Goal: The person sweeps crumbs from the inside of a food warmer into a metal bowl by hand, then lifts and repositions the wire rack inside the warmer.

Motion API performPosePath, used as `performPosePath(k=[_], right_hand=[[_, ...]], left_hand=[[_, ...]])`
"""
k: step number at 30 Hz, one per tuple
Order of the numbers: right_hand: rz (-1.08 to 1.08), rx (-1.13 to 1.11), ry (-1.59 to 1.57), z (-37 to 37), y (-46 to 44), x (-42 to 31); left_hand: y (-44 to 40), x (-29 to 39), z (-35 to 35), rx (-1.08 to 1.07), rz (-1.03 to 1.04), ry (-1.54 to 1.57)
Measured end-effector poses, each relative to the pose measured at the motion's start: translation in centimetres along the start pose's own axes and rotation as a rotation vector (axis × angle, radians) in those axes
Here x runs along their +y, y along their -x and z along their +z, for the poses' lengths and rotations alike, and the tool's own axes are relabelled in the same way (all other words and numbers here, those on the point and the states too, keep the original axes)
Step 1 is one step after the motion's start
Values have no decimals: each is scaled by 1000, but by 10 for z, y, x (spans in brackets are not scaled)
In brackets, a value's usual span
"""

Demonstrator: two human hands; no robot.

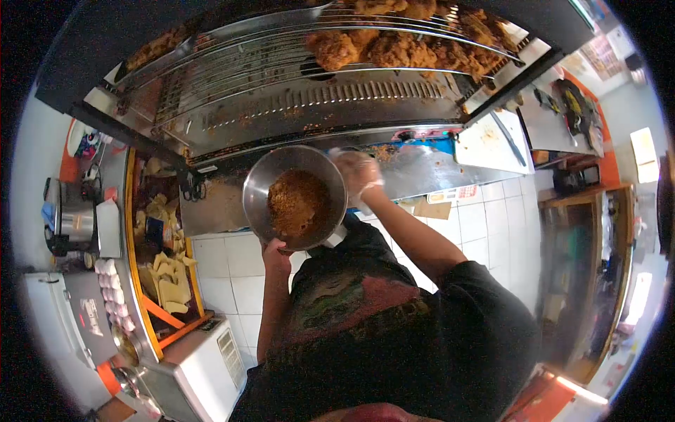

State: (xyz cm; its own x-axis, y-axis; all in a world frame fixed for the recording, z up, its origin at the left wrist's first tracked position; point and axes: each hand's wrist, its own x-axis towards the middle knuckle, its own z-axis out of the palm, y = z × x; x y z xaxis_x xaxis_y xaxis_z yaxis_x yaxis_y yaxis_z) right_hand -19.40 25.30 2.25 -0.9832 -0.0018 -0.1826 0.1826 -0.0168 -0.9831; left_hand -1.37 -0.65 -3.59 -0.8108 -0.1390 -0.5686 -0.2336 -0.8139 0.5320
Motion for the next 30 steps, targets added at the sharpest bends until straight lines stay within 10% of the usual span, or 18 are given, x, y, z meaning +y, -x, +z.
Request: performPosePath(k=[2, 8, 9, 12, 16, 19, 21, 23, 27, 30], right_hand=[[-291, 193, 822, -38, 19, -34], [-462, 149, 1461, -49, -1, 54], [-216, 295, 840, -53, -12, 62], [-249, 262, 697, -71, 16, -33], [-681, 651, 925, -200, -44, -30], [-423, 907, 998, -243, -39, -103], [-512, 768, 691, -269, -61, -73], [-570, 891, 1238, -266, -72, -49], [-460, 844, 1227, -214, -47, -59], [-375, 817, 815, -240, -66, -48]], left_hand=[[7, 5, 10, 32, 10, -35], [19, 17, 32, -64, 8, -91], [11, 13, 19, -31, 6, -119], [3, 5, 9, 28, 95, -30], [-41, -16, -59, 58, -57, -5], [-18, 0, -22, 121, -128, 16], [-2, 3, 1, -78, 27, -68], [13, 11, 21, -62, 41, -84], [7, 7, 7, -91, 98, -124], [9, 9, 23, -8, 43, -83]])
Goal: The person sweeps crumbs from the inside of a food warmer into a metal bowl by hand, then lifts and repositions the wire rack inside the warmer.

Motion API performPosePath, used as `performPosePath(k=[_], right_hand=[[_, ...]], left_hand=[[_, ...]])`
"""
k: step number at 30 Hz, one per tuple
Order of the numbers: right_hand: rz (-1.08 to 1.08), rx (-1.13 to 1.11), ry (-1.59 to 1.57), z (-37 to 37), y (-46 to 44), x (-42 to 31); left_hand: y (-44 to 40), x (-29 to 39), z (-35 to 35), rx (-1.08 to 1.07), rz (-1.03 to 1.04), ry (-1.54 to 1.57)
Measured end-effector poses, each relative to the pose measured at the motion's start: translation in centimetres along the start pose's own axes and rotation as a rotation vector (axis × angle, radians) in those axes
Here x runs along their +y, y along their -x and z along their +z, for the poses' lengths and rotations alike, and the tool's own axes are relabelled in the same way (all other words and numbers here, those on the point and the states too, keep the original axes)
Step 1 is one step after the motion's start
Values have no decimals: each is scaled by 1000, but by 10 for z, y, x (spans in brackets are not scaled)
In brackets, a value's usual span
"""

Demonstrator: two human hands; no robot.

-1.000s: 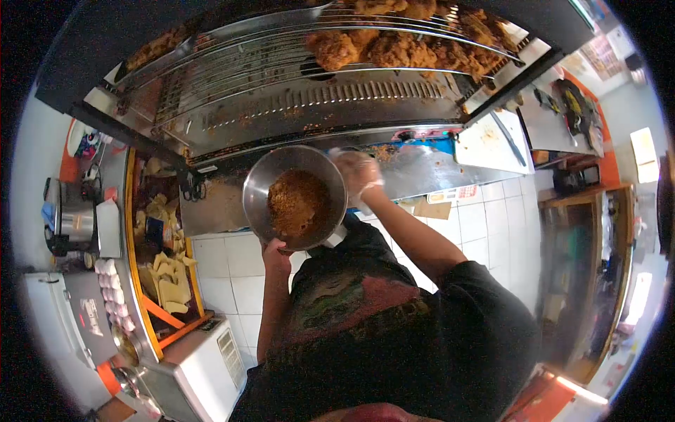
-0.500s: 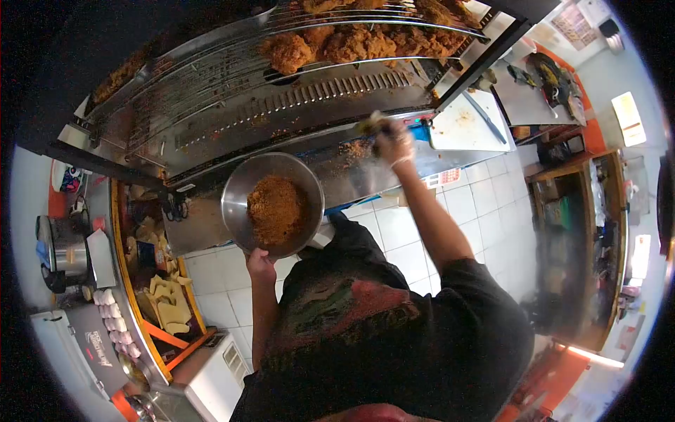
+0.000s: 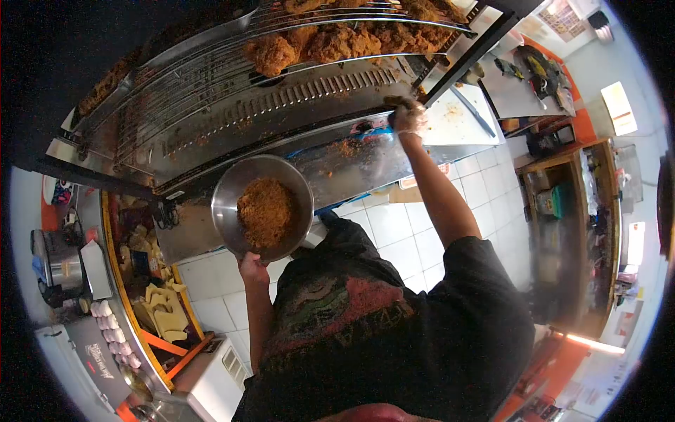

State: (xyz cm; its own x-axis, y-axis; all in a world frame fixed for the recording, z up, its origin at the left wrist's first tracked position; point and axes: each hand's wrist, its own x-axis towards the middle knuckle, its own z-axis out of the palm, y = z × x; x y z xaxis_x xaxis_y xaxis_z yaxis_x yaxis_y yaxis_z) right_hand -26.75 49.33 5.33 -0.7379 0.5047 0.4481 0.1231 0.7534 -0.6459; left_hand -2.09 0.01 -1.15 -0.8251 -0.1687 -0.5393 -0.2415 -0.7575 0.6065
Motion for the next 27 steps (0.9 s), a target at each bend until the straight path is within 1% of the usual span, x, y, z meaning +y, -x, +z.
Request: performPosePath(k=[1, 2, 3, 4, 5, 6, 7, 8, 9, 10, 11, 12, 13, 14, 15, 16, 18, 19, 20, 22, 23, 24, 25, 26, 27], right_hand=[[-91, 5, -178, -33, -7, -34], [-44, 65, 2, -50, -11, -53], [117, 5, -92, -41, -21, -30], [199, -26, -139, -28, -26, -6], [282, -53, -184, -15, -32, 20], [67, 0, 88, -5, -32, 35], [-42, 15, 221, -3, -30, 36], [-148, 45, 357, -5, -28, 28], [-199, 2, 321, -13, -23, 23], [-257, -37, 283, -26, -21, 4], [-158, -76, 307, -33, -13, -18], [-163, -88, 312, -39, -3, -31], [-254, -133, 354, -43, 2, -41], [-346, -173, 394, -42, 4, -49], [-470, -161, 374, -36, 8, -51], [-761, -256, 748, -17, 3, -31], [-433, -317, 503, -4, 26, -51], [-479, -314, 386, 5, 35, -63], [-527, -307, 268, 15, 42, -73], [-449, -247, 267, 30, 64, -94], [-306, -292, -110, 23, 67, -110], [-312, -295, -114, 21, 63, -106], [-180, -385, -277, 14, 55, -97], [-403, -419, 97, 2, 43, -94], [-644, -383, 447, -12, 32, -93]], left_hand=[[-1, 0, -1, 35, -25, 15], [-8, -5, -15, 16, 2, 28], [-7, -5, -18, 10, 13, 30], [-7, -6, -21, 3, 23, 33], [-4, -2, -10, 75, -19, 30], [-3, 0, -3, 146, -59, 29], [-3, 1, -2, 148, -58, 30], [-1, 2, -4, 101, -34, 12], [-4, 1, -7, 78, -20, 7], [-6, 0, -11, 55, -6, 1], [-14, -6, -24, -7, 1, 15], [-12, -9, -30, -31, 1, 25], [-10, -11, -34, -56, 1, 34], [-13, -13, -35, -30, 5, 53], [-14, -14, -37, -14, 4, 64], [-16, -16, -40, 3, 3, 74], [-25, -19, -51, 53, -46, -105], [-25, -19, -49, 66, -64, -165], [-12, -15, -29, 5, 121, -179], [0, -14, -18, -48, 291, -193], [-4, -14, -15, 23, 165, -91], [-7, -10, -18, 61, 108, -38], [-9, -7, -22, 101, 52, 17], [-13, -6, -32, 75, -1, -13], [-10, -5, -38, 75, -20, -19]])
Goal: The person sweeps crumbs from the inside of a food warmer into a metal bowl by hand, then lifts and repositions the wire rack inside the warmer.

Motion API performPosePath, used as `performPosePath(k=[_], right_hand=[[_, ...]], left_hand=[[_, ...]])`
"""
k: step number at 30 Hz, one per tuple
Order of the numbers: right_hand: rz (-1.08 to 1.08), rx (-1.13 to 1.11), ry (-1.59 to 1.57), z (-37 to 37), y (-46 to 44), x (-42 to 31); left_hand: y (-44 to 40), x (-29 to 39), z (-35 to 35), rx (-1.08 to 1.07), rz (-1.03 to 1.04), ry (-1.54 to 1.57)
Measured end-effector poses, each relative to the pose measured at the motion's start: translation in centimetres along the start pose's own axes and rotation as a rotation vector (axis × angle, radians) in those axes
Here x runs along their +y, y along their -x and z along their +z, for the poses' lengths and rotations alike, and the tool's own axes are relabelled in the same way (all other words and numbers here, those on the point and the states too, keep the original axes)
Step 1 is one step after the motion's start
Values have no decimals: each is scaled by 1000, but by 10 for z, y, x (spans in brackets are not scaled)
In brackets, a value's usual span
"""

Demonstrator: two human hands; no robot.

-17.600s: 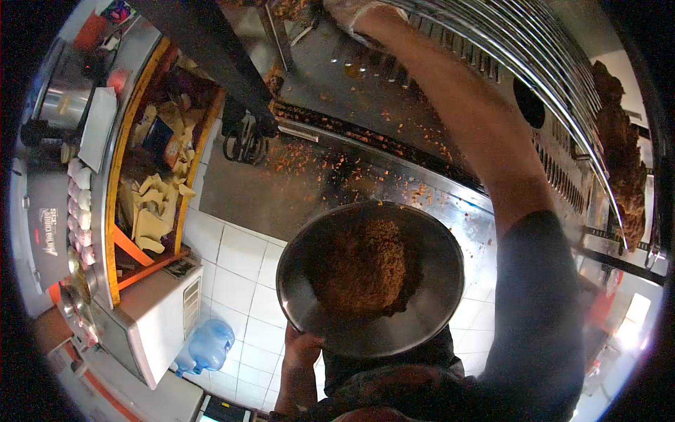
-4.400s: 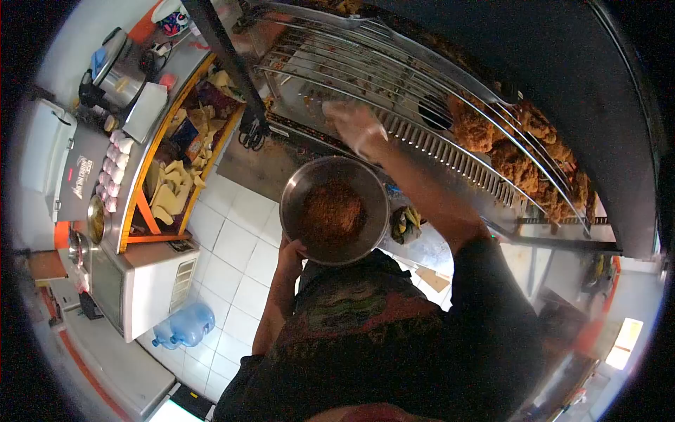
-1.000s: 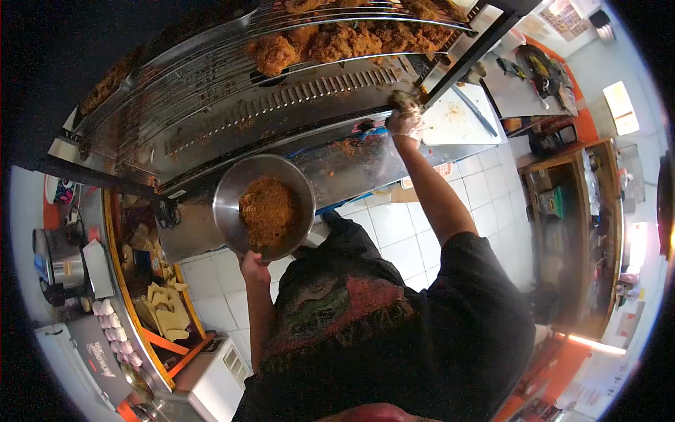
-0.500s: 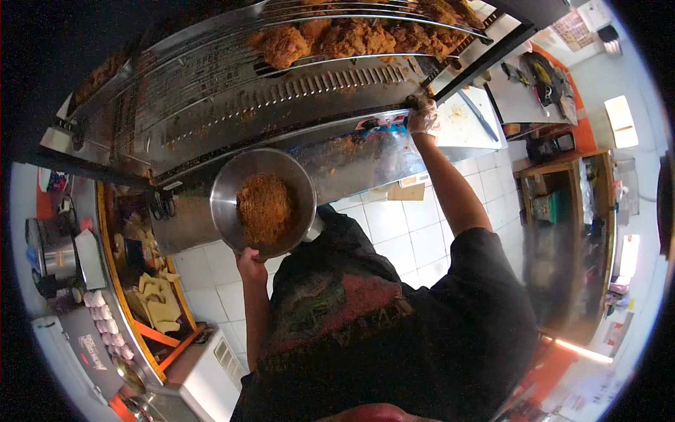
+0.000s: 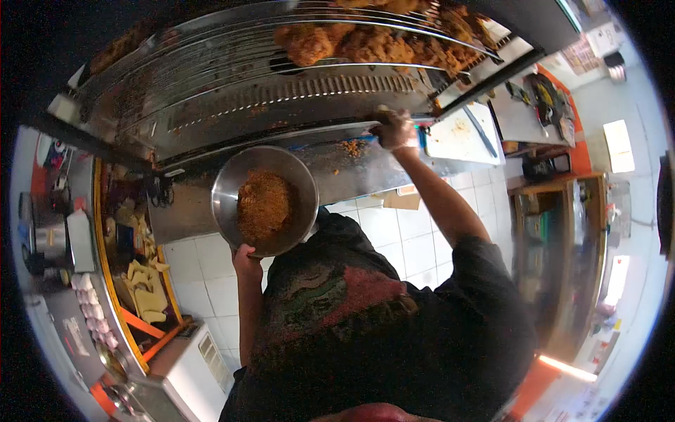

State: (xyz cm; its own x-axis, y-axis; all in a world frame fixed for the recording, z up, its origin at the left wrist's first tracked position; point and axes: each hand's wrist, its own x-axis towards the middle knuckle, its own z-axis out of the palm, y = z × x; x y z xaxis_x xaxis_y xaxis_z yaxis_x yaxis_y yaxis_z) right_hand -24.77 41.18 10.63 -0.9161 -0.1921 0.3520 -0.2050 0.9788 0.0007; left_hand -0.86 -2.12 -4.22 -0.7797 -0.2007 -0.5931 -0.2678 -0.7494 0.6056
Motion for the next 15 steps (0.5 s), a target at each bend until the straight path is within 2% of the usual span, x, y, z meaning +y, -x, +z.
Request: performPosePath(k=[1, 3, 4, 6, 7, 8, 10, 12, 13, 14, 15], right_hand=[[38, -52, -101, 0, -2, 8], [120, -79, -12, 3, -2, -5], [162, -45, -175, 9, -2, -15], [232, -22, -224, 43, -4, -39], [53, -1, -232, 45, -6, -52], [186, -9, -502, 41, -7, -77], [163, 16, -557, 32, -15, -118], [89, -166, -178, 22, -24, -161], [133, -176, -275, 33, -24, -175], [-26, -265, -156, 63, -25, -188], [-73, -354, -84, 60, -31, -209]], left_hand=[[3, 1, -5, 0, -19, -7], [18, 6, -4, -117, 16, 59], [28, 10, 1, -102, 23, 63], [45, 21, 20, 134, 43, 54], [51, 24, 25, 144, 44, 56], [57, 27, 27, 163, 54, 65], [63, 33, 29, 182, 75, 81], [72, 37, 23, 185, 110, 87], [71, 34, 12, 193, 116, 91], [69, 30, -6, 207, 112, 90], [68, 28, -16, 220, 109, 89]])
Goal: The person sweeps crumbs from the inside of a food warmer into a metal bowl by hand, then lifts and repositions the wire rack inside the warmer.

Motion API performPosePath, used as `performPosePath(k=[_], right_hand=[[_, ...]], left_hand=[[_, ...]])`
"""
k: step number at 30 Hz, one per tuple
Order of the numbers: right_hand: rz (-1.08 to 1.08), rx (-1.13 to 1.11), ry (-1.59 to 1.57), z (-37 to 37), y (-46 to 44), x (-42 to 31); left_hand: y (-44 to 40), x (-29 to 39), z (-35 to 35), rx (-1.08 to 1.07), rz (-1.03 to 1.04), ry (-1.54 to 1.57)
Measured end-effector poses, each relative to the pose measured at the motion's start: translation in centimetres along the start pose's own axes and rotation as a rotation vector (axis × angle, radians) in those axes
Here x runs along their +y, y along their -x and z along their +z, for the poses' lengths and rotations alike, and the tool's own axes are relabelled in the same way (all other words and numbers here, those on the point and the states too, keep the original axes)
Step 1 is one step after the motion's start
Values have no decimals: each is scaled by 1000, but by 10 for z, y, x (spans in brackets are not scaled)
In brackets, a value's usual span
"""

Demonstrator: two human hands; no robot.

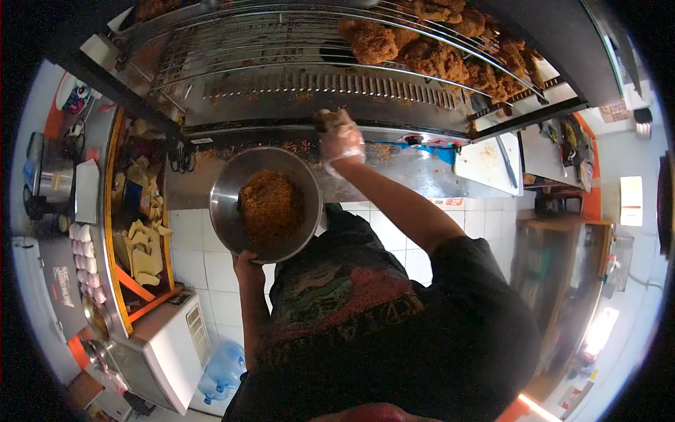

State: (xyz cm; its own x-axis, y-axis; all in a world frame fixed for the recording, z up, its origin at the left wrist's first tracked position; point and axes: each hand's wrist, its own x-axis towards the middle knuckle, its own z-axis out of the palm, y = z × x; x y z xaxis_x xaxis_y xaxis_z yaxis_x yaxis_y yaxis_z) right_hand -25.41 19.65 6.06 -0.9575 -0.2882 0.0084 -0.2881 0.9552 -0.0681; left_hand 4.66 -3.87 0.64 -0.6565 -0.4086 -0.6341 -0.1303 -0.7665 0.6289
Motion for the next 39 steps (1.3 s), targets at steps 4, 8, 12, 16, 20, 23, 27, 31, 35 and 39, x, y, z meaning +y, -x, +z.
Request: performPosePath(k=[4, 8, 12, 16, 20, 23, 27, 31, 35, 39], right_hand=[[-119, 82, 110, 19, -27, -85], [-292, -301, 46, -71, -46, -137], [-431, -255, 179, -67, -53, -104], [-529, -241, 173, -72, -61, -95], [-468, -168, -2, -59, -71, -142], [-685, -89, 190, -39, -98, -177], [-581, -88, -161, -61, -104, -193], [-495, -198, -133, -86, -92, -180], [-609, -89, -55, -53, -102, -194], [-642, -217, 43, -57, -131, -237]], left_hand=[[21, 20, 16, -34, 81, 10], [29, 28, 8, -44, 69, 67], [35, 30, -10, 31, 129, 127], [44, 34, -15, 59, 195, 123], [54, 37, -12, 93, 263, 247], [62, 36, -18, 173, 236, 212], [73, 40, -12, 156, 251, 232], [73, 35, -20, 227, 308, 271], [72, 34, -28, 249, 273, 246], [69, 40, -20, 244, 324, 299]])
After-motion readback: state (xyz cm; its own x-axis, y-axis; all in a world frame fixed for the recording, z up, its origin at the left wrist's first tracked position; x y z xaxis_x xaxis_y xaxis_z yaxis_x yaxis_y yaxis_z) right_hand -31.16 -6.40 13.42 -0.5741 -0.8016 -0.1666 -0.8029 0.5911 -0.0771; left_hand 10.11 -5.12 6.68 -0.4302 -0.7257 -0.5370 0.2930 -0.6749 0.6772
